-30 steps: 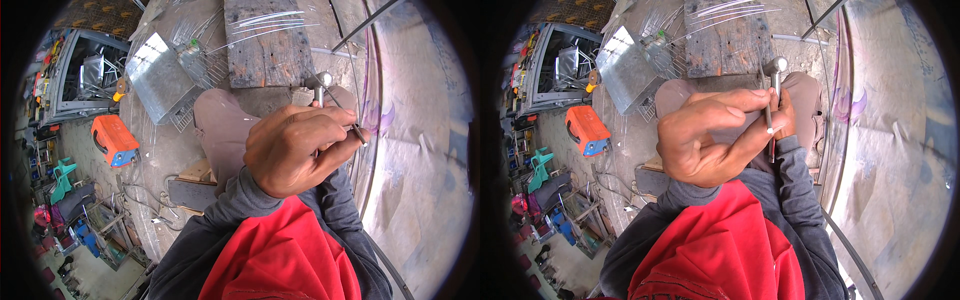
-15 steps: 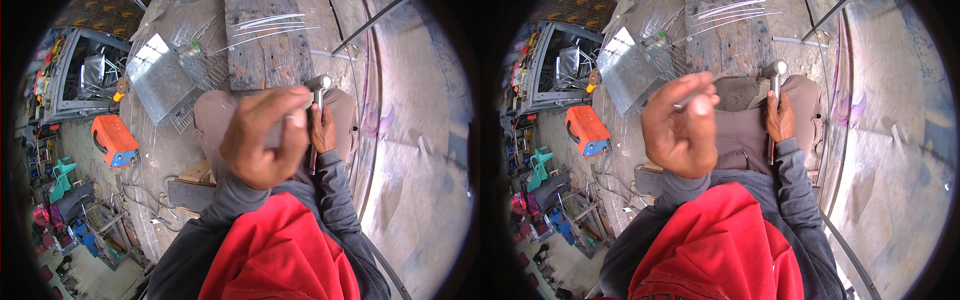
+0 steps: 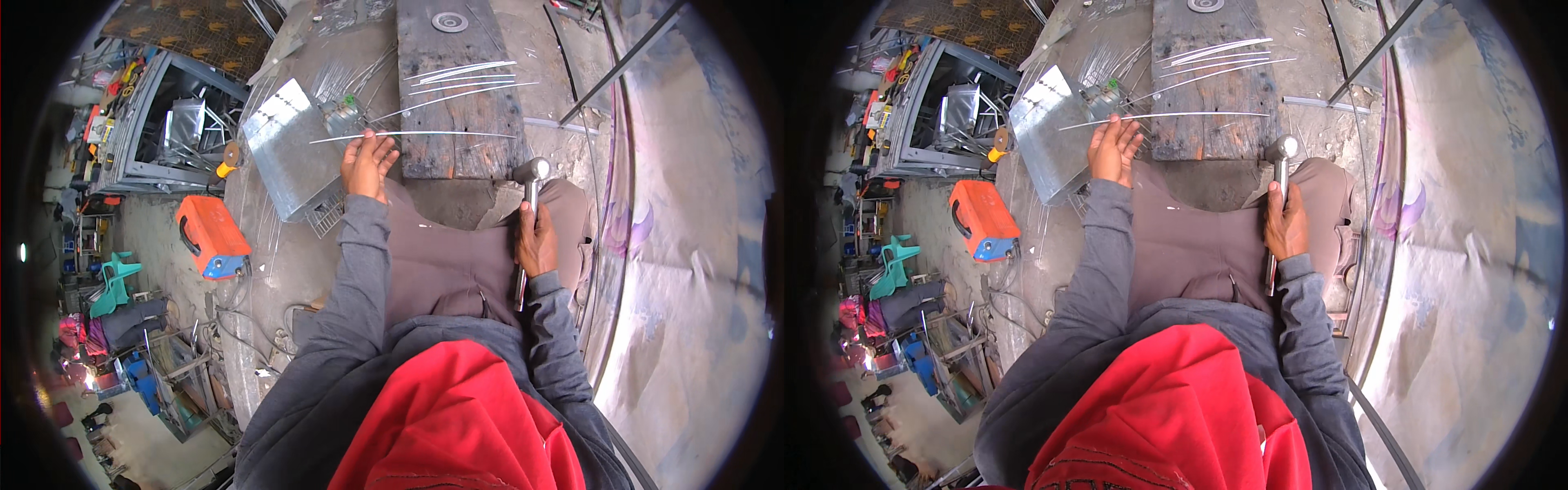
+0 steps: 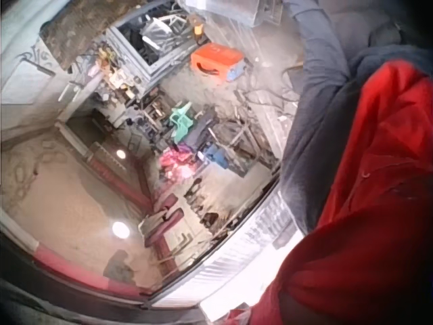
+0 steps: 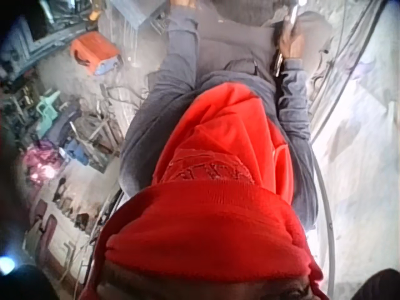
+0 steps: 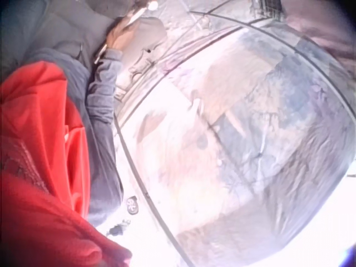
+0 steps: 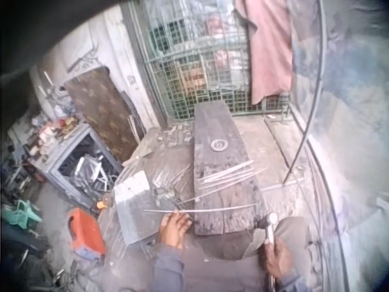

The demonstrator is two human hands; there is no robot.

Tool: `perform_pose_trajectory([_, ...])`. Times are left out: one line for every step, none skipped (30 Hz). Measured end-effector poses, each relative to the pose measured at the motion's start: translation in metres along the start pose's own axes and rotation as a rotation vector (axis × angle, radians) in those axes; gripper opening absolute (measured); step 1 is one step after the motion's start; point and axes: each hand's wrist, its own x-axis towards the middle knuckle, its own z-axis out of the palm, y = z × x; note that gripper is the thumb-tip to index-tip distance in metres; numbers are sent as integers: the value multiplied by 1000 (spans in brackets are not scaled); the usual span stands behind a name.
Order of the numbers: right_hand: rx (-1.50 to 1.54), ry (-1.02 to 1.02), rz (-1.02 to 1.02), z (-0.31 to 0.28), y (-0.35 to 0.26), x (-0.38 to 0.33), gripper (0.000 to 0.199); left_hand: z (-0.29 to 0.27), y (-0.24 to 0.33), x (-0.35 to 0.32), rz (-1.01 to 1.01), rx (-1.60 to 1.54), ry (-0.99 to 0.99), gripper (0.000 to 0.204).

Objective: Straighten thin metal wires by hitting them with a hammer on a wooden block

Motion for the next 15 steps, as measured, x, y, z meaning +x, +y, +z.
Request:
perform_pose_trajectory([6,6,-5,1,5,1,46,9,-2,5,5,1,-8,16])
perform_pose_trajectory([21,31,-57,4,13,3,44,19,-5,9,-19,-31,-34,16])
perform_pose_trajectory([39,52,-115,5,12,3,44,27,-8,14,-37,-64,-59,16])
perform_pose_trajectory([45,54,-124,4,11,3,44,33,-12,17,-30,-89,-81,19])
perform_pose_trajectory([18,34,-93,4,10,2,45,36,-12,21,-21,-90,-85,19])
perform_pose_trajectory([-14,18,-56,2,9,2,48,42,-12,23,-86,81,-113,23])
perform_pose_trajectory([-13,20,-59,1,10,3,48,47,-12,24,-151,253,-140,28])
perform_pose_trajectory([-24,22,-58,0,12,4,48,48,-10,25,-200,506,-194,36])
perform_pose_trajectory([-32,25,-56,0,12,4,48,47,-9,26,-198,507,-196,36])
perform_pose_trajectory([-29,26,-57,-1,13,5,48,45,-8,29,-205,663,-196,37])
perform_pose_trajectory([-34,21,-51,-1,13,5,48,44,-8,30,-211,820,-194,39])
perform_pose_trajectory([-39,15,-42,-1,11,5,48,43,-9,28,-116,898,-155,36])
perform_pose_trajectory([-35,14,-40,-1,9,5,48,42,-10,26,-115,901,-155,36])
perform_pose_trajectory([-56,21,-65,0,5,5,47,44,-13,24,318,1078,-214,32])
perform_pose_trajectory([-80,26,-88,-2,3,3,47,45,-17,21,760,1224,-268,29])
